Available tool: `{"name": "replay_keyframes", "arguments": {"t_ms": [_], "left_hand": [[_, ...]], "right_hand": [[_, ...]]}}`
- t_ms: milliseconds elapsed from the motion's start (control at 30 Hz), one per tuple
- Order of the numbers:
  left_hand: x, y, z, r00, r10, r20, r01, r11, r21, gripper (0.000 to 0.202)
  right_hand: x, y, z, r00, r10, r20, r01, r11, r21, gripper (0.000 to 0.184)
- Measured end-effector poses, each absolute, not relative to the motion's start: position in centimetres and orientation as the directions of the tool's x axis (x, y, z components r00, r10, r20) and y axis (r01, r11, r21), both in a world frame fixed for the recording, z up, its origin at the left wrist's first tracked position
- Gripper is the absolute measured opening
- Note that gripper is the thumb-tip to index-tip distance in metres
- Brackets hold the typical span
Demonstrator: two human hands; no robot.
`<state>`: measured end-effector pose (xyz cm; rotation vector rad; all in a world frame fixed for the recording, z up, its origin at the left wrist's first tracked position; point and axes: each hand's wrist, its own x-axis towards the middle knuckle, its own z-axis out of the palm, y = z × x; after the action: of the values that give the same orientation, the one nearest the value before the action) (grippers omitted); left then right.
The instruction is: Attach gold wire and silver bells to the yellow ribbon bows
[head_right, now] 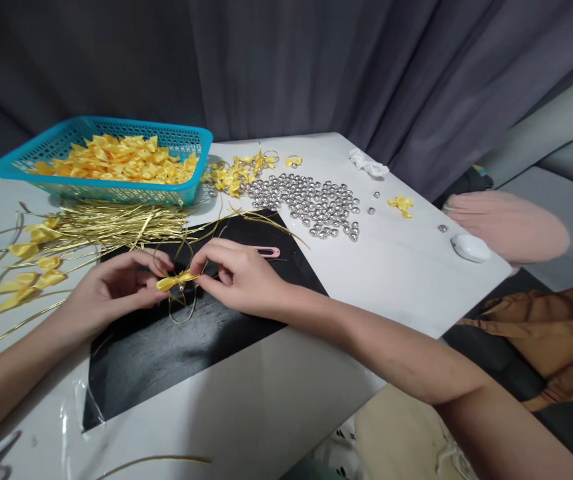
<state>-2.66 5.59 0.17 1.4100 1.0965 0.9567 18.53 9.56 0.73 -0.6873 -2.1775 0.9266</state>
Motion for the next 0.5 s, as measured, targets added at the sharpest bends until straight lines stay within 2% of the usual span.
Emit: {"name": "replay_keyframes", "arguments": {"t_ms": [133,300,500], "left_hand": [[-2.78,5.56,0.1,0.253,0.967,0.017,0.149,-0.056,0.987,0.014],[-2.88,5.41,-0.1,0.256,0.964,0.066,0.191,-0.117,0.974,0.014],[-2.67,5.38,-0.01,0.224,0.974,0.011,0.272,-0.073,0.96,0.015]], "right_hand": [[18.55,9.41,0.8,-0.661,0.617,0.428,0.176,0.681,-0.711,0.005],[18.47,9.25,1.09,-0.641,0.614,0.461,0.195,0.711,-0.676,0.007],[18.58,9.42,0.83,-0.655,0.607,0.45,0.176,0.702,-0.69,0.007]]}}
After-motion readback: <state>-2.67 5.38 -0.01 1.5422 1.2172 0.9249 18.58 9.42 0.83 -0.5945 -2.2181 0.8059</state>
